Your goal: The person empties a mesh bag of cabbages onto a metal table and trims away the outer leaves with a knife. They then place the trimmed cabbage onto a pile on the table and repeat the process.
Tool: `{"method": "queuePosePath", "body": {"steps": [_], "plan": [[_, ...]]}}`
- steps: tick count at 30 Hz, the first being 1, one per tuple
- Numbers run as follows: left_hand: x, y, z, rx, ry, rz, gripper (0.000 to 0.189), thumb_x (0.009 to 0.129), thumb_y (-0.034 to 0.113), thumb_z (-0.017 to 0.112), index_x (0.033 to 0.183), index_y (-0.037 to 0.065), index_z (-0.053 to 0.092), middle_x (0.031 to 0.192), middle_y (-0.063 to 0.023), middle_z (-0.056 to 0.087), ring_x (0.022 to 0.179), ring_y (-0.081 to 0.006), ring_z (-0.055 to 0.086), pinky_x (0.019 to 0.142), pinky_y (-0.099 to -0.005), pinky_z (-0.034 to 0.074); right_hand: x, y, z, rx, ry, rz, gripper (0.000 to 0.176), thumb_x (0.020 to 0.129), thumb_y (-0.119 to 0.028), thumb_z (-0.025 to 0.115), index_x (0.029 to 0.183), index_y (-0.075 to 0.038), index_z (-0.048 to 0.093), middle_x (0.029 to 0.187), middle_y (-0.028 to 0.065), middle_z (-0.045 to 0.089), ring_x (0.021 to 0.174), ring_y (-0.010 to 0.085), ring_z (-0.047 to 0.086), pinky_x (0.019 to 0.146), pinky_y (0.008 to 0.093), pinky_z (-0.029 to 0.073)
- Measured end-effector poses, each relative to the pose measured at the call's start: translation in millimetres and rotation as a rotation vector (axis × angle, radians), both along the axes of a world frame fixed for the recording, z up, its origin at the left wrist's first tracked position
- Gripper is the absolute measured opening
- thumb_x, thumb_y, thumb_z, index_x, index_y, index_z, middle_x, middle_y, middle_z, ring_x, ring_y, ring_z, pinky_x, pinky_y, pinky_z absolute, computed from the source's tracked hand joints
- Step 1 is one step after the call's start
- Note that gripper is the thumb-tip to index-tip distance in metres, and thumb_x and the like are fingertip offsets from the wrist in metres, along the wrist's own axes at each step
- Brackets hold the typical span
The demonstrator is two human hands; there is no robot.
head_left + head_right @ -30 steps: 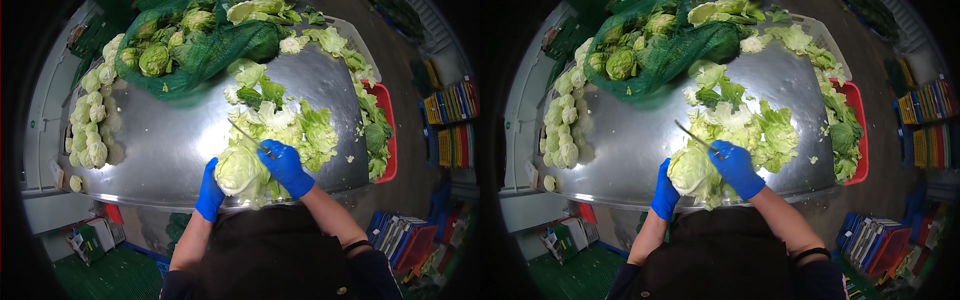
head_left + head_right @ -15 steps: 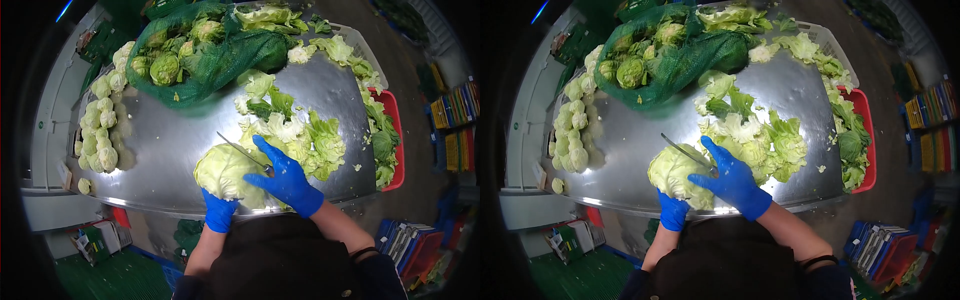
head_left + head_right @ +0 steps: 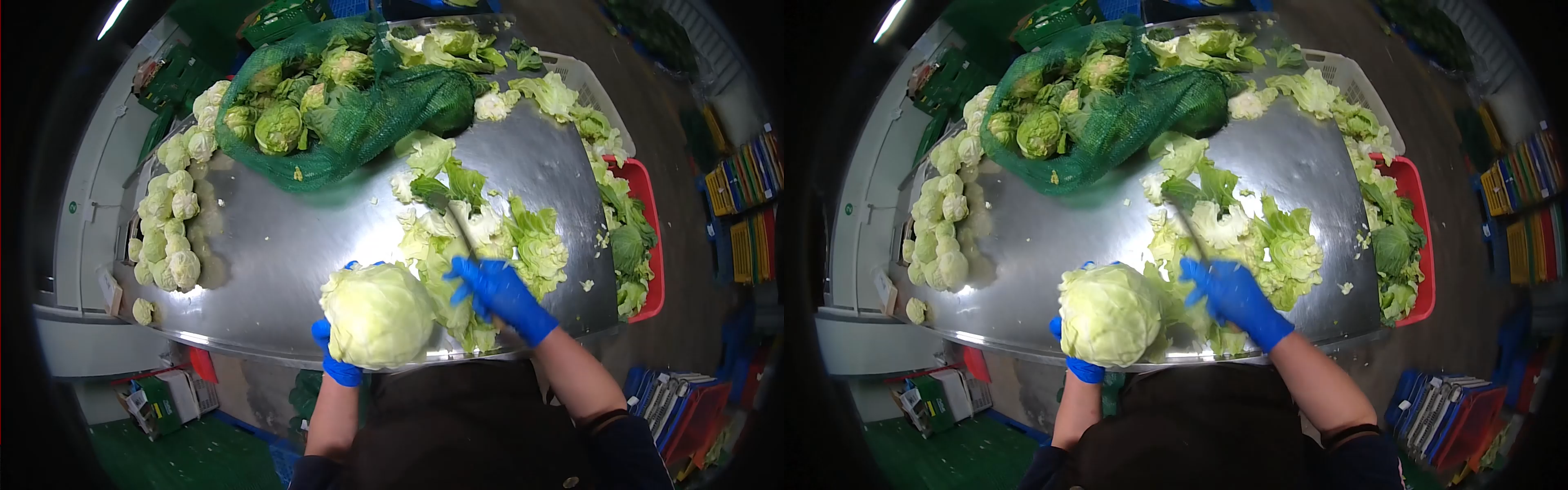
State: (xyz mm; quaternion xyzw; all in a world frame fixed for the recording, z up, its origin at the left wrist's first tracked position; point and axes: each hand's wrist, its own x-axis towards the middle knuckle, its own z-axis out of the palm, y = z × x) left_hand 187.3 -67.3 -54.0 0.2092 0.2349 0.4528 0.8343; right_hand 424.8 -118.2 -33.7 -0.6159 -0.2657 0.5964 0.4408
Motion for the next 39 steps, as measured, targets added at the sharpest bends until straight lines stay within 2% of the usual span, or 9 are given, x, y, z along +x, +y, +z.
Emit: {"method": "queuePosePath", "body": {"steps": [6, 9, 12, 17, 25, 32, 35, 37, 39], "plan": [[12.6, 20.9, 54.8, 0.773, 0.333, 0.012, 0.127, 0.047, 0.048, 0.089, 0.147, 0.008, 0.021, 0.15, -0.018, 0.026, 0.133, -0.0345, 0.037, 0.111, -0.0489, 0.031, -13.9, -13.3, 0.4, 0.088, 0.38, 0.28, 0.064, 0.09, -0.055, 0.053, 0.124, -0.001, 0.051, 0.06, -0.0006, 0.052, 0.042, 0.0065, 0.044, 0.039, 0.0208, 0.035], [4.5, 8.2, 45.7, 0.43, 0.514, 0.132, 0.113, 0.068, 0.047, 0.08, 0.151, 0.012, 0.012, 0.154, -0.0113, 0.021, 0.137, -0.027, 0.031, 0.111, -0.0464, 0.03, 7.7, 3.7, 19.2, 0.258, 0.567, 0.328, 0.062, 0.087, -0.029, 0.068, 0.139, -0.004, 0.044, 0.085, -0.0014, 0.061, 0.07, 0.0058, 0.054, 0.06, 0.022, 0.047], [-25.2, -6.5, -43.4, 0.163, 0.038, 0.118, 0.081, 0.083, 0.052, 0.057, 0.148, 0.016, 0.025, 0.149, -0.011, 0.033, 0.134, -0.0312, 0.035, 0.112, -0.0486, 0.029, -4.2, 16.4, 23.7, 0.468, 0.146, 0.287, 0.074, 0.078, -0.015, 0.078, 0.142, -0.004, 0.041, 0.131, 0.0054, 0.053, 0.107, 0.0088, 0.051, 0.093, 0.0269, 0.044], [-8.8, 0.3, -33.8, 0.181, 0.208, 0.112, 0.074, 0.088, 0.063, 0.038, 0.145, 0.018, 0.033, 0.148, -0.0106, 0.035, 0.135, -0.0313, 0.035, 0.111, -0.0507, 0.027, -23.5, 0.4, 27.7, 0.234, 0.099, 0.174, 0.065, 0.082, -0.017, 0.075, 0.139, -0.005, 0.046, 0.121, 0.003, 0.058, 0.099, 0.006, 0.052, 0.087, 0.0242, 0.046], [-5.3, -3.4, -38.3, -0.038, -0.001, 0.118, 0.068, 0.089, 0.058, 0.039, 0.144, 0.017, 0.035, 0.149, -0.0106, 0.035, 0.134, -0.0328, 0.035, 0.111, -0.0509, 0.027, -24.6, 6.1, -5.0, 0.188, 0.093, -0.048, 0.018, 0.082, -0.018, 0.074, 0.088, -0.005, 0.063, 0.077, -0.0017, 0.059, 0.061, 0.0035, 0.049, 0.05, 0.0202, 0.041], [-9.6, -2.4, -47.6, -0.149, -0.028, 0.171, 0.067, 0.088, 0.045, 0.05, 0.14, 0.006, 0.038, 0.142, -0.0155, 0.042, 0.129, -0.032, 0.043, 0.108, -0.0466, 0.035, 2.1, 5.1, 36.2, 0.055, 0.442, 0.333, 0.017, 0.084, -0.017, 0.07, 0.092, -0.004, 0.065, 0.084, 0.0016, 0.062, 0.072, 0.0069, 0.057, 0.06, 0.0222, 0.048], [-11.1, -6.3, -51.5, -0.117, 0.04, 0.099, 0.066, 0.089, 0.05, 0.044, 0.144, 0.013, 0.036, 0.146, -0.0125, 0.039, 0.132, -0.0334, 0.038, 0.111, -0.0504, 0.028, -10.7, 20.5, 40.3, 0.466, 0.119, 0.091, 0.024, 0.085, -0.019, 0.07, 0.103, -0.003, 0.066, 0.096, 0.0061, 0.065, 0.085, 0.0107, 0.06, 0.072, 0.0245, 0.051], [-7.6, -7.2, -47.0, -0.04, 0.096, 0.021, 0.066, 0.09, 0.05, 0.042, 0.144, 0.013, 0.036, 0.146, -0.0124, 0.038, 0.133, -0.0337, 0.038, 0.111, -0.0505, 0.028, -6.9, 34.0, 23.0, 0.571, -0.321, 0.383, 0.028, 0.084, -0.009, 0.068, 0.109, 0.0, 0.062, 0.111, 0.0079, 0.066, 0.108, 0.0119, 0.056, 0.086, 0.0271, 0.049], [-5.0, -9.1, -47.5, -0.094, 0.103, 0.062, 0.065, 0.09, 0.051, 0.04, 0.144, 0.014, 0.036, 0.147, -0.0124, 0.038, 0.133, -0.0342, 0.038, 0.111, -0.0509, 0.028, -8.5, 31.3, 19.8, 0.573, -0.166, 0.321, 0.025, 0.083, -0.009, 0.069, 0.105, -0.001, 0.063, 0.112, 0.0111, 0.066, 0.103, 0.011, 0.059, 0.081, 0.026, 0.051]]}}
